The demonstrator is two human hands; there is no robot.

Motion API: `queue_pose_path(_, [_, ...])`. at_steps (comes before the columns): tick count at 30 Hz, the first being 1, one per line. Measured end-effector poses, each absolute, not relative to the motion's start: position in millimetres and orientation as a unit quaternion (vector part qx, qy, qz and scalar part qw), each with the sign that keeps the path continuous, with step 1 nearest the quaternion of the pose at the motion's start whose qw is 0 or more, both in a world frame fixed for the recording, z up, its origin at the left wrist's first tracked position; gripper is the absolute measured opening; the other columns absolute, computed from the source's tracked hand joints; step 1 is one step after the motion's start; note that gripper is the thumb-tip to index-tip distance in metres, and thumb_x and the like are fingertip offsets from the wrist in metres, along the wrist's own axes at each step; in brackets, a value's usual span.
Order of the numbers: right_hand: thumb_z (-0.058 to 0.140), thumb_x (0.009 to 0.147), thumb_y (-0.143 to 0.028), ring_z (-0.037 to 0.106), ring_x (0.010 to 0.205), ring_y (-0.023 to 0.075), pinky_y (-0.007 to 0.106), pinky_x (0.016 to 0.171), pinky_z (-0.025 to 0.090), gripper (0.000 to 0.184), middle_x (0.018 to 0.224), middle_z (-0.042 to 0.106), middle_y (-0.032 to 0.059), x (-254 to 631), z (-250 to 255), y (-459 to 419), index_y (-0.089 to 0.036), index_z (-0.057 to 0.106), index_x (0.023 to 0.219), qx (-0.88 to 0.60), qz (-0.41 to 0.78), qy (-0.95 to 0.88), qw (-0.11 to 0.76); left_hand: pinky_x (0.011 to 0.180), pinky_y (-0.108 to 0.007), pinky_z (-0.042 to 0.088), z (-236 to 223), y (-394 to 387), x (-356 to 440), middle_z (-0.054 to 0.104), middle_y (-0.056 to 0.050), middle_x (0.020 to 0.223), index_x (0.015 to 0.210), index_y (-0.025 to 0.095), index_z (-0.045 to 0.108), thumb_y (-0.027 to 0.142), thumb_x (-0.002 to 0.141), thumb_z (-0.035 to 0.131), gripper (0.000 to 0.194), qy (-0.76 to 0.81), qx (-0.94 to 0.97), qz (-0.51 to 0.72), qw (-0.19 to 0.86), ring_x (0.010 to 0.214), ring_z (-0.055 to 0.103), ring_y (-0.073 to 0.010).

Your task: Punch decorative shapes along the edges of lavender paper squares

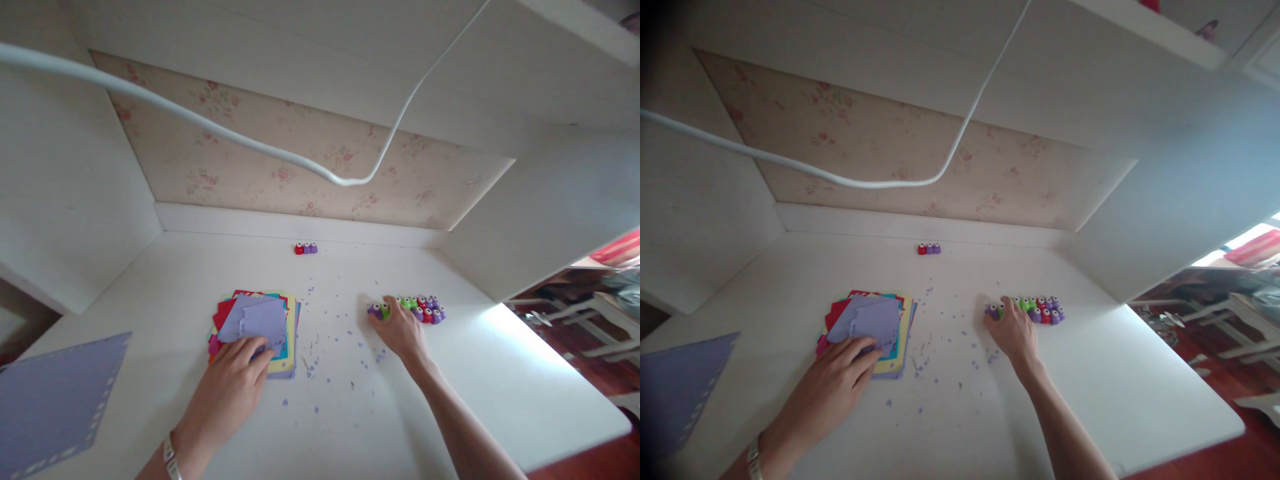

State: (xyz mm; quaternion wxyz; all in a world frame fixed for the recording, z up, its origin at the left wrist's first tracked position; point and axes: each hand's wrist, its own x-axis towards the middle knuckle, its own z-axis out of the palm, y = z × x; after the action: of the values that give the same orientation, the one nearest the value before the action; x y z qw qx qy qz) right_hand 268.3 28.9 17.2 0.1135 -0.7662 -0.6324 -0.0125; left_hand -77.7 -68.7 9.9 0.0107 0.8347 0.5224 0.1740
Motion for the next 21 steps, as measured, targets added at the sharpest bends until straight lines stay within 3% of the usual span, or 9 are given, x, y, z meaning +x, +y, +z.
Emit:
queue_pose_path(16, [0.051, 0.086, -0.046, 0.063, 0.104, 0.0316, 0.037, 0.085, 0.047, 0.056, 0.112, 0.067, 0.0203, 161.4, 13.9, 198.6, -0.011, 0.049, 0.129, -0.745, 0.040, -0.647, 0.154, 0.092, -0.047, 0.049, 18.0, -70.7, -78.6, 0.061, -0.006, 0.112, 0.103, 0.022, 0.066, 0.009, 0.088, 0.054, 0.024, 0.549, 0.818, 0.163, 0.061, 0.107, 0.056, -0.0253])
queue_pose_path(21, [0.052, 0.086, -0.049, 0.062, 0.108, 0.0319, 0.037, 0.088, 0.046, 0.055, 0.113, 0.067, 0.0188, 148.4, 8.7, 230.7, -0.014, 0.054, 0.128, -0.737, 0.046, -0.655, 0.160, 0.094, -0.047, 0.048, 18.2, -69.9, -79.5, 0.061, -0.006, 0.115, 0.105, 0.023, 0.066, 0.011, 0.089, 0.053, 0.024, 0.563, 0.810, 0.145, 0.075, 0.108, 0.056, -0.0256])
